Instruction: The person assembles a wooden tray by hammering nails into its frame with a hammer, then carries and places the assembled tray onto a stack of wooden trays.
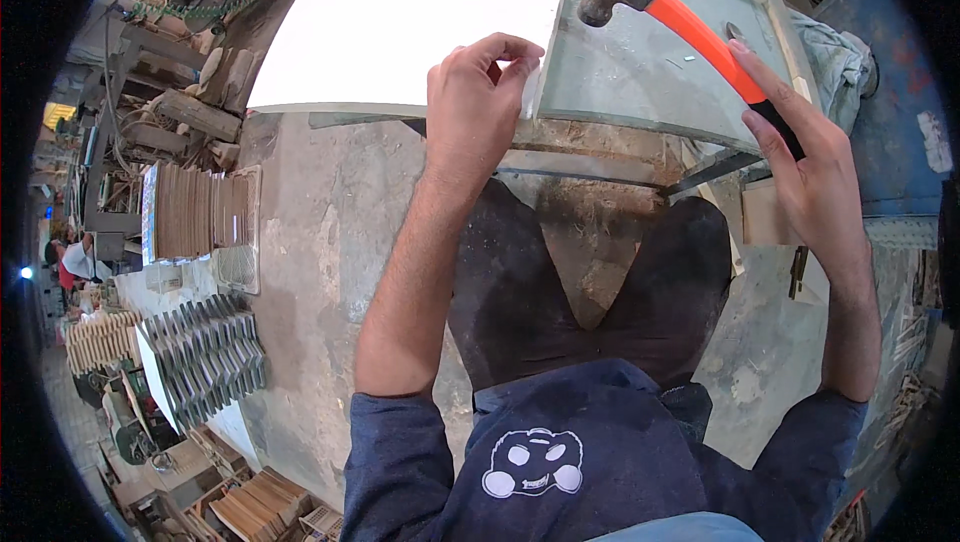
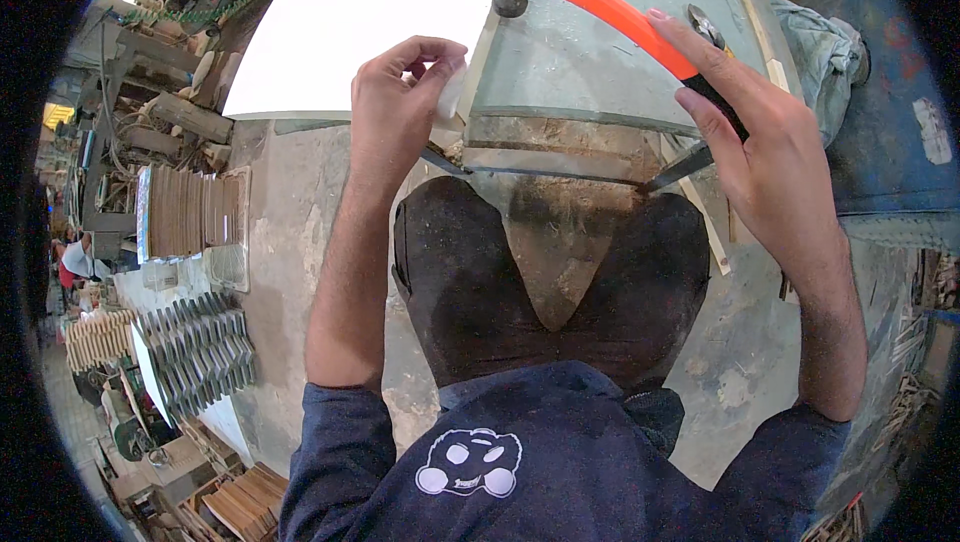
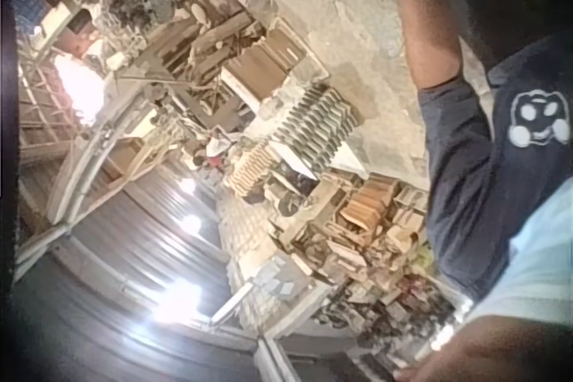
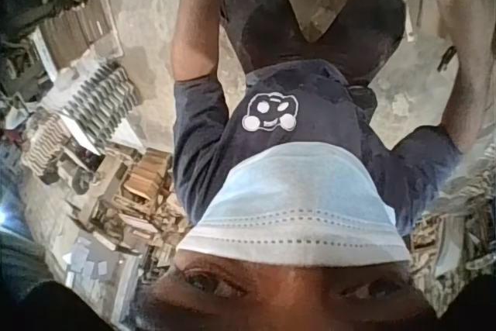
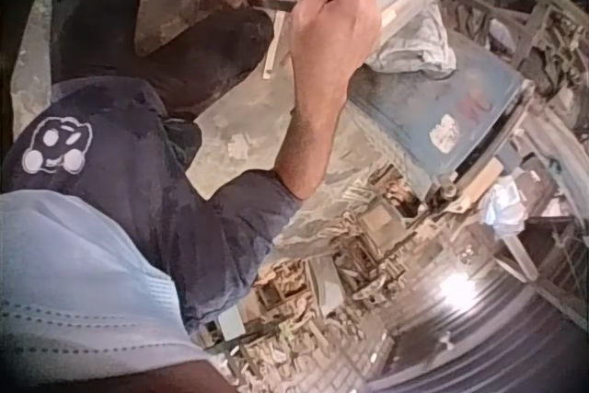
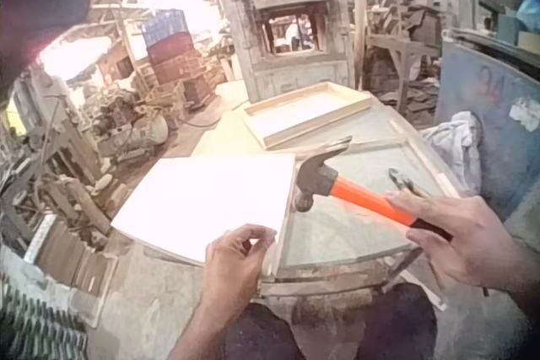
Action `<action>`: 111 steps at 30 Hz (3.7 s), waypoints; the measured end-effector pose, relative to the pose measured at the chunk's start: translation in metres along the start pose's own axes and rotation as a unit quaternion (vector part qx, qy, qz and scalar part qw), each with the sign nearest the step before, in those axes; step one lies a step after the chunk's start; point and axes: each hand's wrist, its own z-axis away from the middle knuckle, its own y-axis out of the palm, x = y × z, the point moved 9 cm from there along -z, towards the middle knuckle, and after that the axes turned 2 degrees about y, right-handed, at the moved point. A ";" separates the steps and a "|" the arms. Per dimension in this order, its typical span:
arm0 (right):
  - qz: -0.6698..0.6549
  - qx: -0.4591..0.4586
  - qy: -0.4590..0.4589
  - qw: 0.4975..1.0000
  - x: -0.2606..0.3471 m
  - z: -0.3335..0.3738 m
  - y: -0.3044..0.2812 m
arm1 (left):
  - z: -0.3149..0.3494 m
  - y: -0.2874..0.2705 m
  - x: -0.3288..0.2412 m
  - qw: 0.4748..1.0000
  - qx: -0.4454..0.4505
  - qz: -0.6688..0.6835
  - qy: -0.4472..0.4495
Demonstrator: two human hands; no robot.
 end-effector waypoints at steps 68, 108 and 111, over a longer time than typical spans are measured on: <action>0.000 0.089 -0.016 0.996 0.003 -0.020 0.022 | 0.009 -0.016 0.003 0.996 -0.083 0.023 0.035; 0.062 0.060 -0.011 0.996 0.032 -0.013 0.020 | 0.039 -0.006 -0.010 0.949 0.050 -0.245 0.193; 0.127 0.133 0.004 0.983 0.025 -0.013 0.037 | 0.039 -0.005 -0.006 0.949 0.048 -0.245 0.192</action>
